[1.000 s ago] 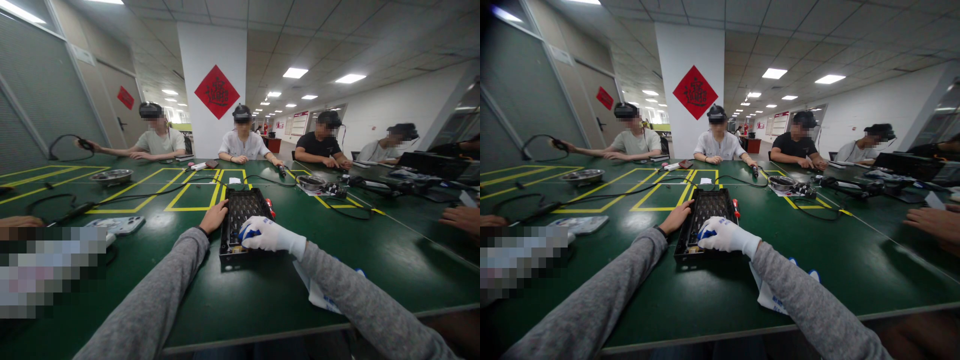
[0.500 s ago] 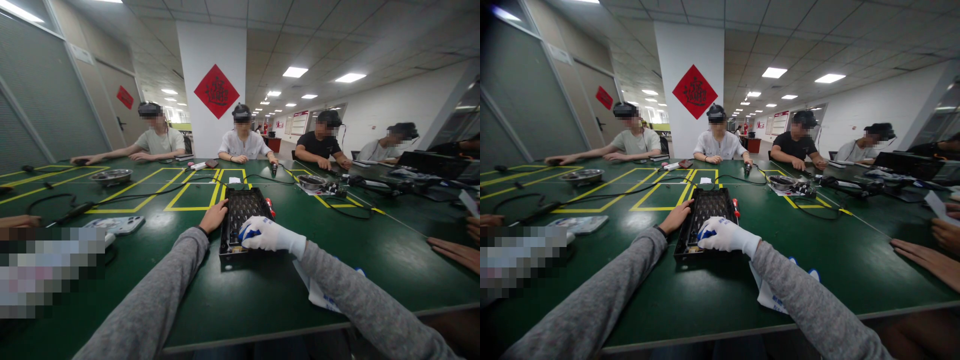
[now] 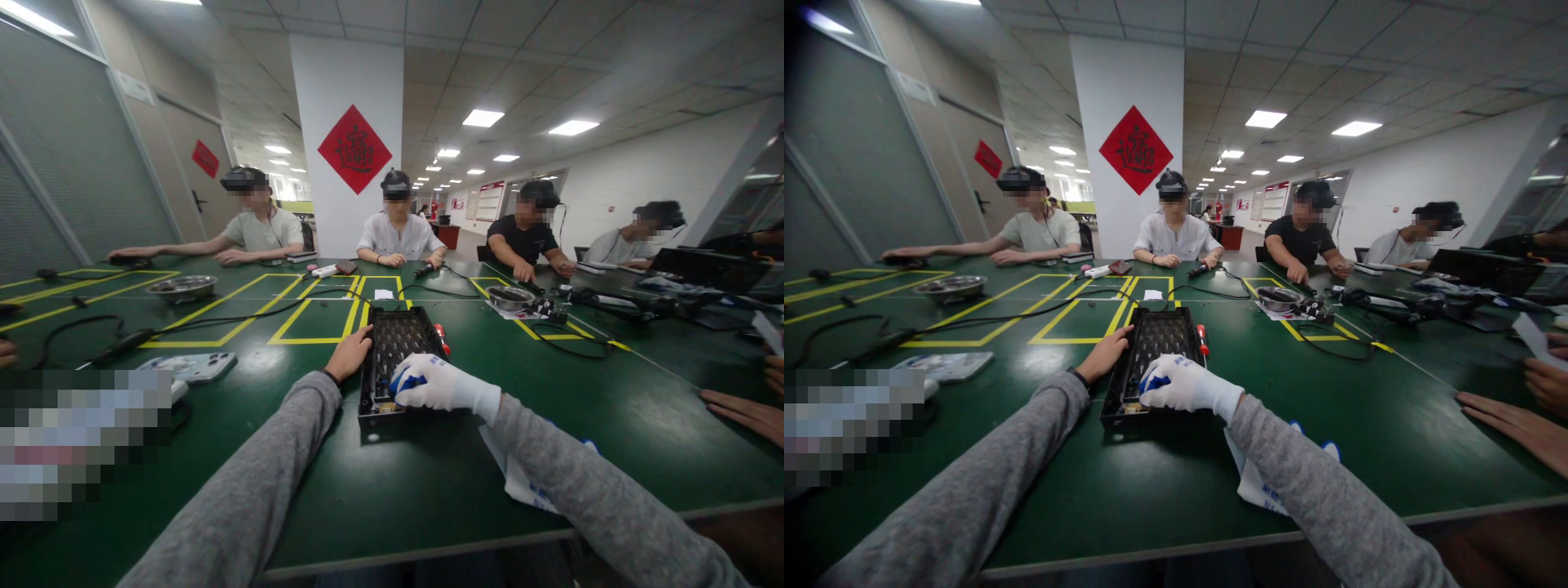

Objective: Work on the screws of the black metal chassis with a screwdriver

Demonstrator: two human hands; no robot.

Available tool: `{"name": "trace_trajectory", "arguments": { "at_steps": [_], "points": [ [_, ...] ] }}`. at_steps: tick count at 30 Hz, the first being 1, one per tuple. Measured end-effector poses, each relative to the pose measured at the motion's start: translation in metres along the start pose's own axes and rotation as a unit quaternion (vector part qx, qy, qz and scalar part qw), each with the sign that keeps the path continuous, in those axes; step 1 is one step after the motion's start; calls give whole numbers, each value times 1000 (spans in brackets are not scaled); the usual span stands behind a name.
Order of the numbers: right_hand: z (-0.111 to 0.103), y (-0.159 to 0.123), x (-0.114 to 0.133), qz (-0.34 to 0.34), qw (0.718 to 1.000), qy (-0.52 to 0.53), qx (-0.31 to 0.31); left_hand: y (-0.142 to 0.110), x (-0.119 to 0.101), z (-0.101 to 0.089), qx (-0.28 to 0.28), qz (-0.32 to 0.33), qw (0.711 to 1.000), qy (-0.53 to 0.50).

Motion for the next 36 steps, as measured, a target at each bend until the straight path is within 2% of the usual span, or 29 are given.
{"name": "trace_trajectory", "arguments": {
  "at_steps": [5,12,36],
  "points": [
    [-2,0,2,-3,1000,-18,-21,0,1,1,1,-3,1000,-2],
    [-2,1,4,-31,999,-18,-18,1,0,0,-1,-9,1000,-2],
    [-2,-1,1,3,1000,0,-18,0,1,1,-2,-2,1000,-6]
  ]
}}
Point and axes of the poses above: each hand's wrist, its own y-axis towards the middle knuckle, its own z-axis out of the palm, x = y × z, the point moved 4 cm from there along y, towards the middle knuckle, and after that the axes turned 13 degrees about -x, right-handed, at the moved point
